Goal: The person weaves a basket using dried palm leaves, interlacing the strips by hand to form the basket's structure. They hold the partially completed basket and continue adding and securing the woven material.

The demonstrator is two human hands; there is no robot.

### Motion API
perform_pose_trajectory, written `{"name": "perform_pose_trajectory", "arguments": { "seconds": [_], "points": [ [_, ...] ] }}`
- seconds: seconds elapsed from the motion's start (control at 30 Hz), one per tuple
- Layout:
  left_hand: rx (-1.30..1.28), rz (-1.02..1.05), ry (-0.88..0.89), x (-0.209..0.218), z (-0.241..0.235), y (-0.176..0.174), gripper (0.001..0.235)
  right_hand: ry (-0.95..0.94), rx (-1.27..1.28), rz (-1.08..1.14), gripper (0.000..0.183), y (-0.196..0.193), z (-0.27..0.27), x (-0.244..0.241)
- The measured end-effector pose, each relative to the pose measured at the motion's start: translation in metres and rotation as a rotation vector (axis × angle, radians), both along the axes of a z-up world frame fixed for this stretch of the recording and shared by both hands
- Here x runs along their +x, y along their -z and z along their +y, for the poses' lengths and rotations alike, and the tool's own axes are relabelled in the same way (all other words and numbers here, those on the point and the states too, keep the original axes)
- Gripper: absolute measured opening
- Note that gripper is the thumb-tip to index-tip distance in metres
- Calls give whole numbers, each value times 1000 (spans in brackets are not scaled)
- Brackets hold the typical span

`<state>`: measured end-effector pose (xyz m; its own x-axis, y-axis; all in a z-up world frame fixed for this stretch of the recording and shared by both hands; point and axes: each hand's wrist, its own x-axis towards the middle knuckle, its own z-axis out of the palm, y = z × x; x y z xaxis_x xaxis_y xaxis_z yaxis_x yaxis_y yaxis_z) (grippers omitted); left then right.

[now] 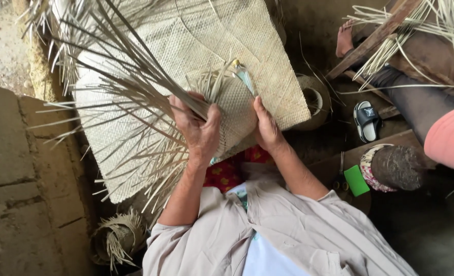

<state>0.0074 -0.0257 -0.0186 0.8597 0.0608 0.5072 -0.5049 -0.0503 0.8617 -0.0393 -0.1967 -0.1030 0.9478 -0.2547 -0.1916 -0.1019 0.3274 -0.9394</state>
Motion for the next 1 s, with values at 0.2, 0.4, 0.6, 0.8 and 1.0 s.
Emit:
{"name": "perform_pose_trajectory", "arguments": {
  "seconds": [0.2, 0.4, 0.6, 0.8, 1.0],
  "points": [
    [-182, 100, 144, -1, 12, 21, 46, -29, 353, 19, 68, -30, 20, -4],
    [-171, 25, 89, -19, 67, -14, 36, -136, 435, 146, 73, -47, 6, 18],
    [998, 150, 219, -14, 96, -52, 47, -431, 337, -14, 63, -55, -11, 26],
    [1653, 357, 285, 10, 59, -5, 30, -466, 398, 61, 60, -52, -17, 45],
    [1279, 374, 219, 14, 54, 26, 44, -415, 445, 74, 53, -53, -9, 54]
  ]
}}
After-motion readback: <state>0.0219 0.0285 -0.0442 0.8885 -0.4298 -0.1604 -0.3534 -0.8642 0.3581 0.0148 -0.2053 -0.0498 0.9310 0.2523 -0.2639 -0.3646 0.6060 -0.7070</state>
